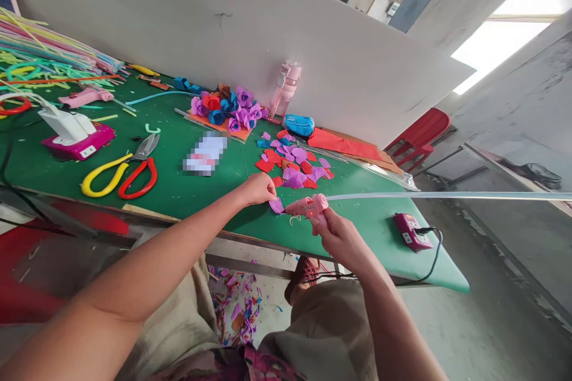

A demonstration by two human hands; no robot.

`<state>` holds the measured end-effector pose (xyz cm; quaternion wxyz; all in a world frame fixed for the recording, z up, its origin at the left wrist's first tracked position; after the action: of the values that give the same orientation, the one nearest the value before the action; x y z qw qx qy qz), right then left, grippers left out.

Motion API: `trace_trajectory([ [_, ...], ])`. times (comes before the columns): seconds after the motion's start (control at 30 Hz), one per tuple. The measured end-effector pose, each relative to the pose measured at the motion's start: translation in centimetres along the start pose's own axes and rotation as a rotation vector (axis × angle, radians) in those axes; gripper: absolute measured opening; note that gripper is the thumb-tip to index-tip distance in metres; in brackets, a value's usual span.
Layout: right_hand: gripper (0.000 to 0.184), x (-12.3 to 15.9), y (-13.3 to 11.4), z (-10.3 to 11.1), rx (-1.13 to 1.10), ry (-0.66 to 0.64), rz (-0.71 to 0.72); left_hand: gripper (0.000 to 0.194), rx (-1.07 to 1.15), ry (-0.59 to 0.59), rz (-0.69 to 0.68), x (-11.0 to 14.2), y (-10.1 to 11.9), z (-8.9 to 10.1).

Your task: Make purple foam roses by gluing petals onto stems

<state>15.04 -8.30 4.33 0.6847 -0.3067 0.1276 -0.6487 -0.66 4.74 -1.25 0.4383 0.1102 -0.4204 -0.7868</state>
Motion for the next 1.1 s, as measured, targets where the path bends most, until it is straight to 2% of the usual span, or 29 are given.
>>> trace_trajectory([
  [0.13, 0.031, 0.3, 0.5, 0.3, -0.039, 0.013, -0.013, 0.009, -0.014, 0.003, 0.004, 0.0, 0.0, -0.1],
  [0.47, 0.034, -0.4, -0.9, -0.9, 0.026, 0.002, 0.055, 0.008, -0.024, -0.001, -0.005, 0.3, 0.4, 0.1],
  [0.83, 0.032, 0.4, 0.3, 0.0, -0.023, 0.019, -0.005, 0.009, 0.006, -0.01, -0.009, -0.2, -0.2, -0.1],
  [1.1, 0.031, -0.2, -1.0, -0.9, 0.052, 0.02, 0.043, 0.008, -0.003, 0.007, -0.014, 0.3, 0.4, 0.1],
])
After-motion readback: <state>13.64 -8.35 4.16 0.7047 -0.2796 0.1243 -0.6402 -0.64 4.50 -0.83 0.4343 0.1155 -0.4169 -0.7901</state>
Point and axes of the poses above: each hand's wrist, its own x-axis away from the middle knuckle, its own z-axis out of the back of the hand, y = z × x, the point moved 5 cm from there along -x, towards the middle knuckle, and after that the axes turned 9 degrees about -y, right-handed, at the moved point
